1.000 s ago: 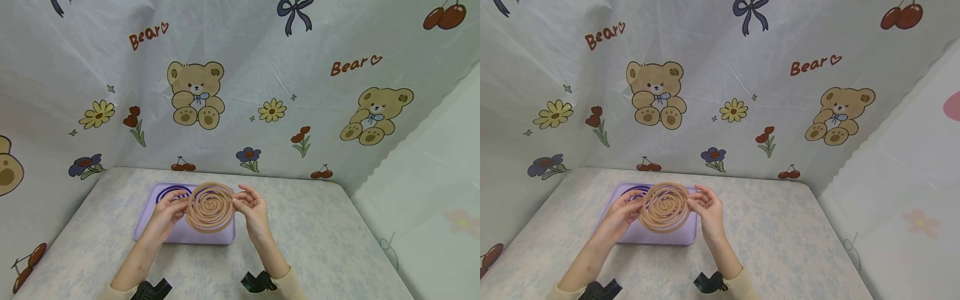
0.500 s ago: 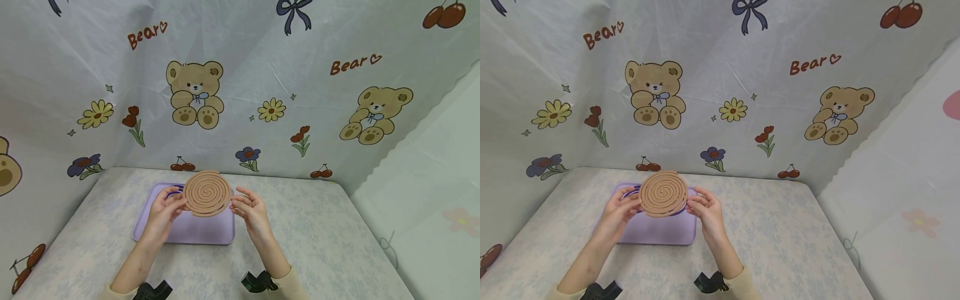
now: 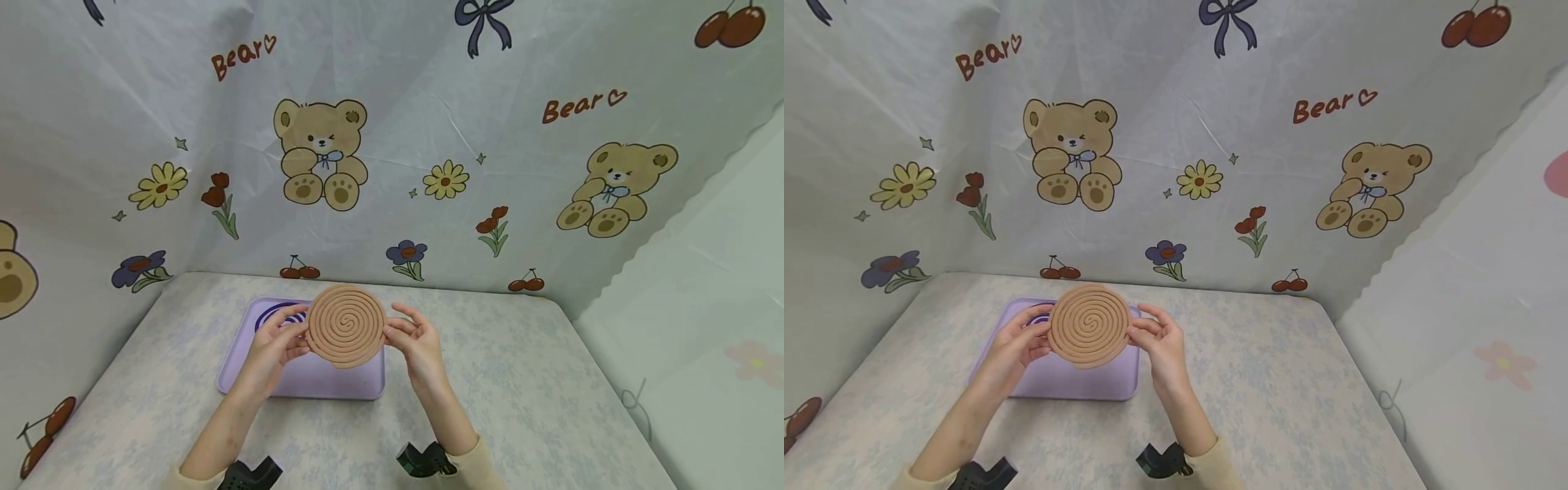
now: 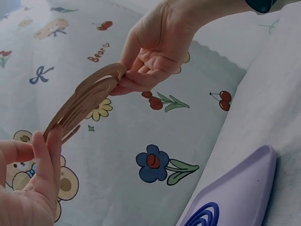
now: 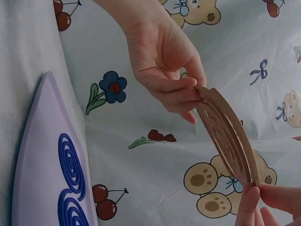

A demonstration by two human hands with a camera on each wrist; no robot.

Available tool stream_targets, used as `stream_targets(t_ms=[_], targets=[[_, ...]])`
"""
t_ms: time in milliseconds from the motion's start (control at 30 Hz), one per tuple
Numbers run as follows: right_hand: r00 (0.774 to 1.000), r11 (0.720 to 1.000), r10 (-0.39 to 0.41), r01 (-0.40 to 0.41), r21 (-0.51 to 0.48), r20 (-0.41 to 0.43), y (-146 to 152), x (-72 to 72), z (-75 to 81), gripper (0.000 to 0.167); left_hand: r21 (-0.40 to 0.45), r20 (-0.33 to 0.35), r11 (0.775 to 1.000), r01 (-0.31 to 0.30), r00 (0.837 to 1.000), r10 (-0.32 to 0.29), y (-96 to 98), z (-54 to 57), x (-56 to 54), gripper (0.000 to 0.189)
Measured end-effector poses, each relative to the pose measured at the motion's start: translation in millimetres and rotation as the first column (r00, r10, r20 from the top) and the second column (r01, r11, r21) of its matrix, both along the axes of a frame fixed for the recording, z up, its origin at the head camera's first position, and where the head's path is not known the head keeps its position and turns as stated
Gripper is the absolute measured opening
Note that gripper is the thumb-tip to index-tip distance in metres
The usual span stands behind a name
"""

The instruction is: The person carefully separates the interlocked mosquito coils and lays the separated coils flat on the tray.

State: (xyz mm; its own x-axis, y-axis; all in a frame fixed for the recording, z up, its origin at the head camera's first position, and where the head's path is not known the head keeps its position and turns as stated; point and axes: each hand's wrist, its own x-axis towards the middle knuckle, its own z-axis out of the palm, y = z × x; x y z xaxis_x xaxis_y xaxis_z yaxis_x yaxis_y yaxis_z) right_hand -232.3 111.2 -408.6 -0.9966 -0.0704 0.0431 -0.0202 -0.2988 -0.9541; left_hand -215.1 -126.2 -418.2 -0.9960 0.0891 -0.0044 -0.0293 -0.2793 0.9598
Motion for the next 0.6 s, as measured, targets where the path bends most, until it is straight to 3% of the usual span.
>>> stream_targets(t_ms=[200, 433, 600], targets=[[0.999, 0.999, -0.001, -0.002, -0.055, -0.052, 1.8, 1.6, 2.0, 0.044, -0.019, -0.020, 1.000, 0.010, 1.000, -0.011, 2.2, -2.6, -1.4, 0.048], [1.000, 0.999, -0.016, 0.015, -0.041, -0.018, 1.9, 1.3, 3.1, 0.042, -0.011, -0.084, 0.998, -0.059, 0.995, 0.058, 4.3, -1.5, 0.5, 0.044], [0.999, 0.998, -0.007, 0.004, -0.062, -0.046, 1.8, 2.9, 4.7, 0.040, 0.043, -0.085, 0.999, 0.012, 0.996, -0.008, 4.6, -1.9, 1.7, 0.033]])
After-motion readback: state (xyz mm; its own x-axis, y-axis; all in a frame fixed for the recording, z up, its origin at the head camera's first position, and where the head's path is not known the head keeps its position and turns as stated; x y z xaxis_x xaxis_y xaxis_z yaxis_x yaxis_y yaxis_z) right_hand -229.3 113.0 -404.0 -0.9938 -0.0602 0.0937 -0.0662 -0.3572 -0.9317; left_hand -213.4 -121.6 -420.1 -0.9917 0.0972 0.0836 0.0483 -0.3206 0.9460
